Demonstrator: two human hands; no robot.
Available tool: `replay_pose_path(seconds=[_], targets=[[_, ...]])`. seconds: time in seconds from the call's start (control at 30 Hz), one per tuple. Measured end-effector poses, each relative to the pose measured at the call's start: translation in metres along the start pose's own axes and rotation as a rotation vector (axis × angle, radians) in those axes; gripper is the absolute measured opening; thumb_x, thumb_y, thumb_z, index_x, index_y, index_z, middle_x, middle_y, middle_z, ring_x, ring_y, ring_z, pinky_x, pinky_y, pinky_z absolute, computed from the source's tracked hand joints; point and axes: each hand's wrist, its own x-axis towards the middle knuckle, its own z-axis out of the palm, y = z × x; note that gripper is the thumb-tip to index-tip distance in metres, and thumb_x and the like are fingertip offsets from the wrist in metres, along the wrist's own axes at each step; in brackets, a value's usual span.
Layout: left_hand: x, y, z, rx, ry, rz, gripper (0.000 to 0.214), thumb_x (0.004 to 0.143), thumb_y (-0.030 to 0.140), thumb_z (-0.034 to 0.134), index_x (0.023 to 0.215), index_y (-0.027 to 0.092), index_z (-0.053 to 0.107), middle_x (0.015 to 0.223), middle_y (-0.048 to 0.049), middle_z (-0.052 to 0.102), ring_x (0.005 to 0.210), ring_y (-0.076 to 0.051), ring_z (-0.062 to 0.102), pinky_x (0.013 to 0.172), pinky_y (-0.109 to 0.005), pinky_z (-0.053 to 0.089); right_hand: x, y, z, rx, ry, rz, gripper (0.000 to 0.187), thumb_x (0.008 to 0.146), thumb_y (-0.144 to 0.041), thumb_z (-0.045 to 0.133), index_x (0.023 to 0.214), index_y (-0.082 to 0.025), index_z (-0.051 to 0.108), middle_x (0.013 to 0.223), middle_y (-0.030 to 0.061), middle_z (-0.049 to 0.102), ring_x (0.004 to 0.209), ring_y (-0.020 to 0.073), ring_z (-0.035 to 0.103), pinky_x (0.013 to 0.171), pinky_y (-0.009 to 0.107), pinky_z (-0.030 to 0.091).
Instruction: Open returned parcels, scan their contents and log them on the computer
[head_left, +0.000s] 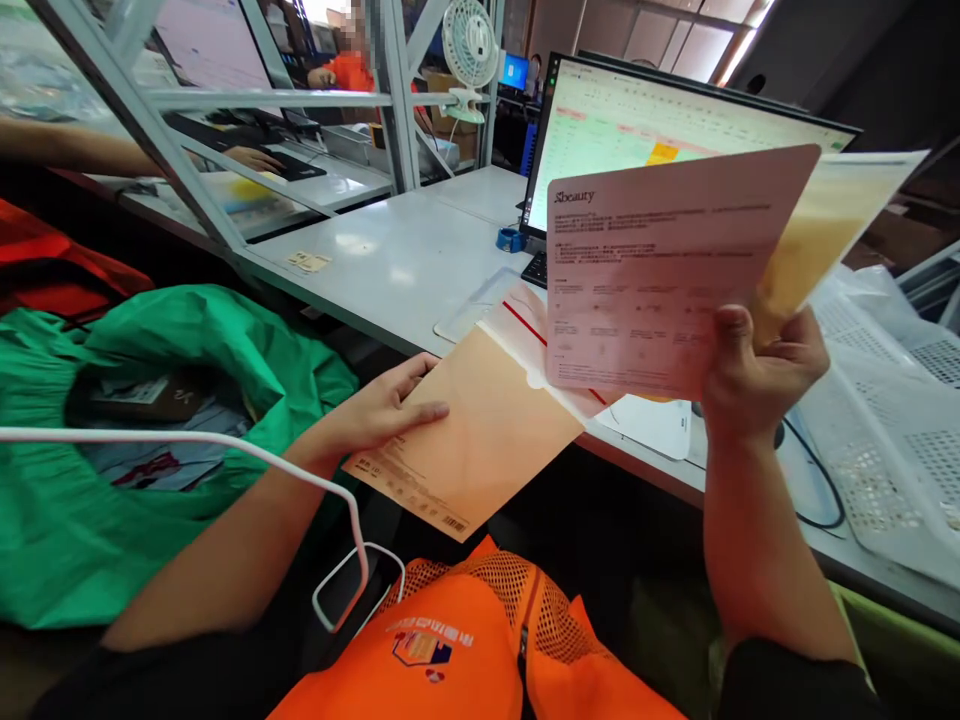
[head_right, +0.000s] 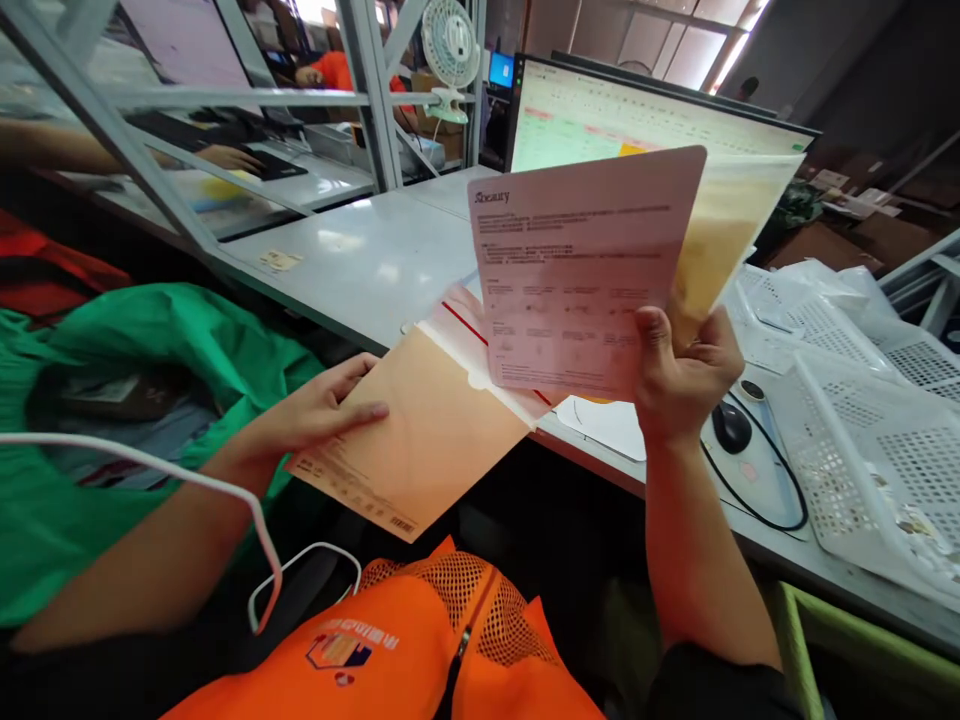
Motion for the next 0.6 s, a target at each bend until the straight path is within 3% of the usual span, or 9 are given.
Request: replay_pose_path(seconds=[0.1,0.27,0.4,0.6], targets=[[-0.001,-0.011,0.011,-0.040,-0.063,0.004,0.049,0.085,0.048,0.085,0.117,0.023,0.059,0.099,-0.0024,0.074,0.086,-0.022,0.077,0.066,-0.025,0.064,-0.011,-0.006,0.000,-0.121,0.007,0.018,0.034,0.089,-0.048,0.082,0.101,-0.017,0.074,0.093,0.0041,0.075,0.090,0.0212,0.073,0.092,0.043,0.061],[0.002,-0.032,0.023,-0.043,-0.028,0.036,0.050,0.087,0.046,0.085,0.122,0.024,0.056,0.100,-0.0021,0.075,0.089,-0.021,0.077,0.069,-0.023,0.063,-0.027,0.002,-0.006,-0.008,-0.093,0.118,0.044,0.090,-0.054,0.080,0.114,-0.017,0.075,0.109,0.0090,0.077,0.105,0.0271,0.074,0.100,0.049,0.060],[0.001,-0.040,0.032,-0.142,-0.064,-0.002,0.055,0.089,0.048,0.083,0.126,0.026,0.049,0.100,-0.0025,0.077,0.085,-0.023,0.079,0.066,-0.026,0.064,-0.034,0.010,-0.011,-0.036,-0.112,0.127,0.046,0.087,-0.054,0.083,0.113,-0.017,0.076,0.110,0.0100,0.078,0.110,0.0291,0.074,0.107,0.052,0.057],[-0.008,-0.040,0.038,-0.131,-0.101,-0.032,0.050,0.089,0.046,0.083,0.122,0.025,0.051,0.102,-0.0018,0.075,0.097,-0.023,0.078,0.071,-0.024,0.063,-0.026,0.022,-0.022,-0.013,-0.011,0.053,0.043,0.091,-0.051,0.080,0.120,-0.019,0.075,0.113,0.0086,0.077,0.113,0.0283,0.074,0.111,0.055,0.053]])
